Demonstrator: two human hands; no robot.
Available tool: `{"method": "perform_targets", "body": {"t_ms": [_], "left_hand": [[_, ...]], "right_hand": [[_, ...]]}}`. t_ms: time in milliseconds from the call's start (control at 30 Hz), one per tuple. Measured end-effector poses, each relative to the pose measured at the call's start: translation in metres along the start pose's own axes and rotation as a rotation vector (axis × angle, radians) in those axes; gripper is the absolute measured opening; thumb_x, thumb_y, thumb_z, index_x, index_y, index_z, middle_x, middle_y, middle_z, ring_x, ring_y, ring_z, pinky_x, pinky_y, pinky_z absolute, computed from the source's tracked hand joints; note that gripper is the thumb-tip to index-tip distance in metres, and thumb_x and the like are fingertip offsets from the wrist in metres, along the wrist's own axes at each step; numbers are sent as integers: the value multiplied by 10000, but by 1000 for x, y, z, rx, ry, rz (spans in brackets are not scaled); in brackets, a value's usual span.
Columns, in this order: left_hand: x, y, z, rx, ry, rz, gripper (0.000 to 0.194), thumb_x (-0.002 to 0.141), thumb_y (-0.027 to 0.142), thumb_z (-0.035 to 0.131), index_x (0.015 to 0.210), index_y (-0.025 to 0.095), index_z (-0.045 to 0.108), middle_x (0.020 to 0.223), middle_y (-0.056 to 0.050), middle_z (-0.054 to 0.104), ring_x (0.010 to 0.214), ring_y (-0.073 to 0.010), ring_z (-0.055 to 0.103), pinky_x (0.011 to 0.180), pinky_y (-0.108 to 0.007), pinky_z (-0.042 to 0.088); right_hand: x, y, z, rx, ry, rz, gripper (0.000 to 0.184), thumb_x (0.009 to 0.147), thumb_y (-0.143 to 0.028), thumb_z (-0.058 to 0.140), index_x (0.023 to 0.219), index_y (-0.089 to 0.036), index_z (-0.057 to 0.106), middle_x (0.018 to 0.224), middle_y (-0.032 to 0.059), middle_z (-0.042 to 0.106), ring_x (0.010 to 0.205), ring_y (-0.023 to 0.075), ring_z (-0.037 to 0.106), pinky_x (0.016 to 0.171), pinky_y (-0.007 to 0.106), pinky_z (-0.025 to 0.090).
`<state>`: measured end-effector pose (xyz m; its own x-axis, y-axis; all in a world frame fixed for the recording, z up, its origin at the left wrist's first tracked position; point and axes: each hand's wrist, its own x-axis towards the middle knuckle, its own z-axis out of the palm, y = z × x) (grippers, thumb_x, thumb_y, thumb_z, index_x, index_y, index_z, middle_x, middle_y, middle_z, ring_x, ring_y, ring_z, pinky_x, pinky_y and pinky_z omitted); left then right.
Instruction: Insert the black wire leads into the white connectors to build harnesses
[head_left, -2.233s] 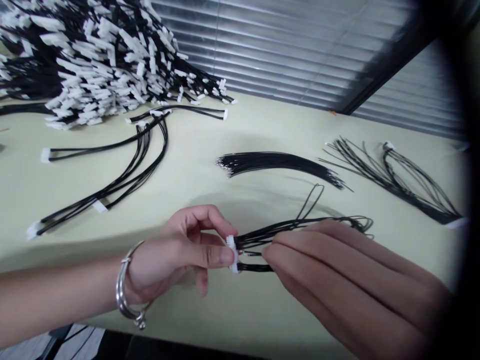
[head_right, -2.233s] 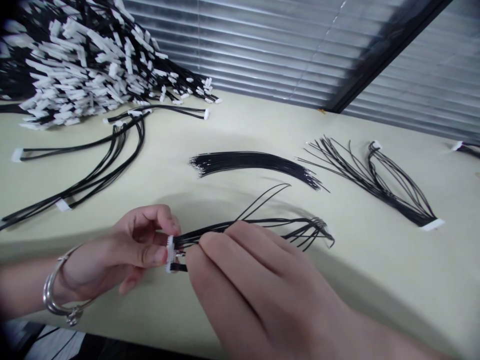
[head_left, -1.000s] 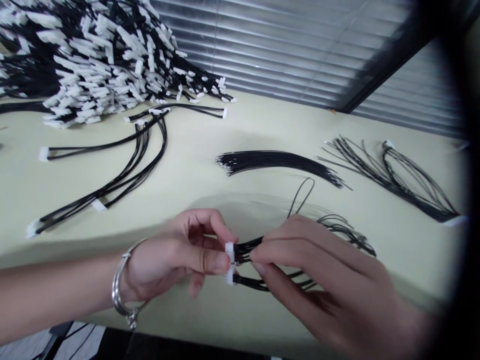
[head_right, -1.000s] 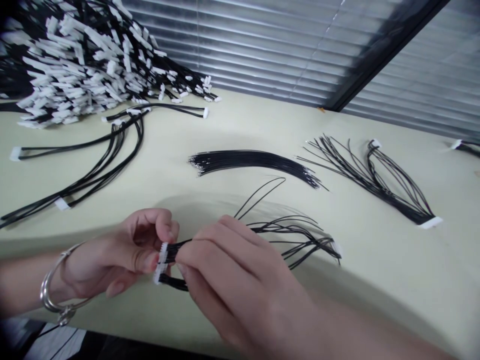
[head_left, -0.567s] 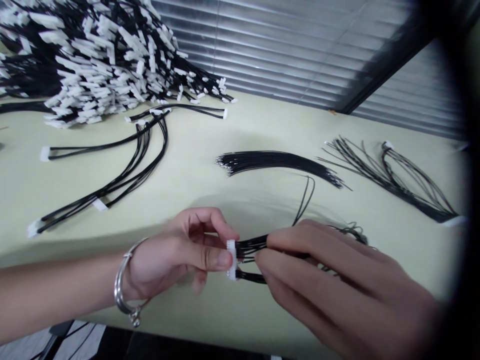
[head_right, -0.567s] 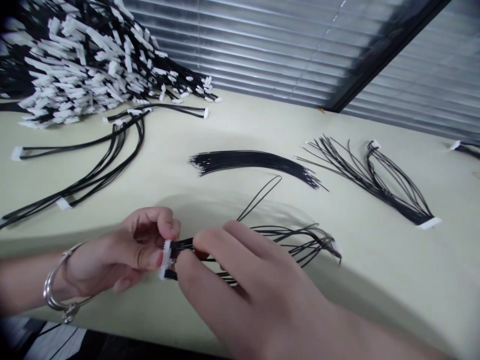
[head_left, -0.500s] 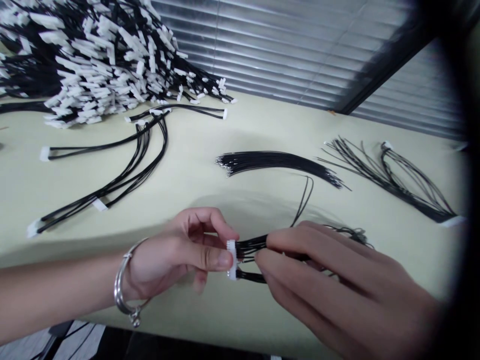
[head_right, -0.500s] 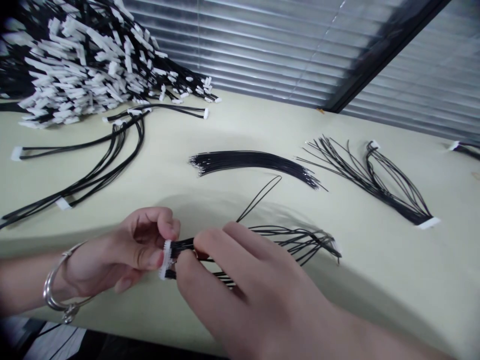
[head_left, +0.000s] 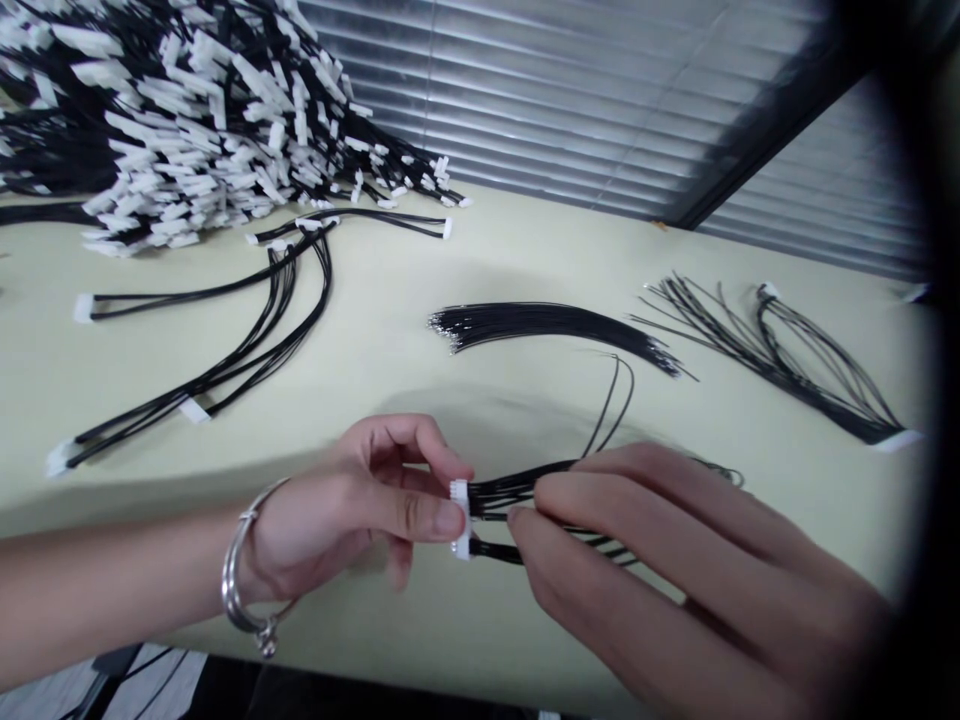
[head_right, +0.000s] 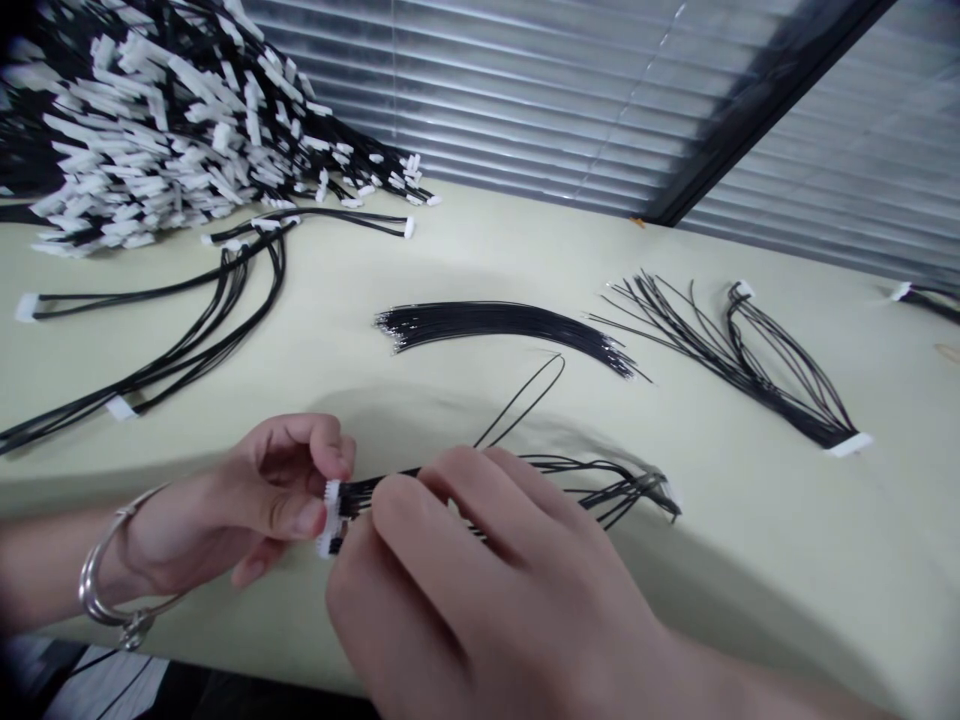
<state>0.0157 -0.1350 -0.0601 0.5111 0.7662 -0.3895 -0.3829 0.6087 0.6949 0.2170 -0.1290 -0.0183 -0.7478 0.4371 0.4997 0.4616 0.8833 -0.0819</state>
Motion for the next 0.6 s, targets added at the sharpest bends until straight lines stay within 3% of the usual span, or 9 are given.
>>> {"method": "perform_targets", "body": {"t_ms": [333,433,500,600], "left_hand": [[2,1,0,3,20,11,178,641,40,726,737,161,639,650,28,635,544,-63,575,344,-61,453],[2,-1,0,13,36,25,180,629,50,736,735,157,637,646,26,627,551,-68,573,345,-67,451],[2,-1,2,21,51,7,180,631,71,741,735,155,620,642,19,625,557,-77,568,342,-78,452],[1,0,7,64,90,-20,177,669,100,724,760,162,586,662,11,631,585,-86,562,356,-94,466]], "right_hand": [[1,0,-1,-64,-2,-160,248,789,-9,407,714,-151,597,761,54,619,726,179,555,636,340,457],[2,1,1,1,-75,-165,261,815,-21,394,748,-139,616,768,48,616,690,166,533,629,336,437],[6,5,0,158,-141,-67,220,839,-59,426,788,-144,622,759,25,610,678,136,528,627,303,428],[15,21,-2,386,-291,202,172,872,-202,493,751,-188,615,681,-27,586,628,88,519,581,237,404]]}}
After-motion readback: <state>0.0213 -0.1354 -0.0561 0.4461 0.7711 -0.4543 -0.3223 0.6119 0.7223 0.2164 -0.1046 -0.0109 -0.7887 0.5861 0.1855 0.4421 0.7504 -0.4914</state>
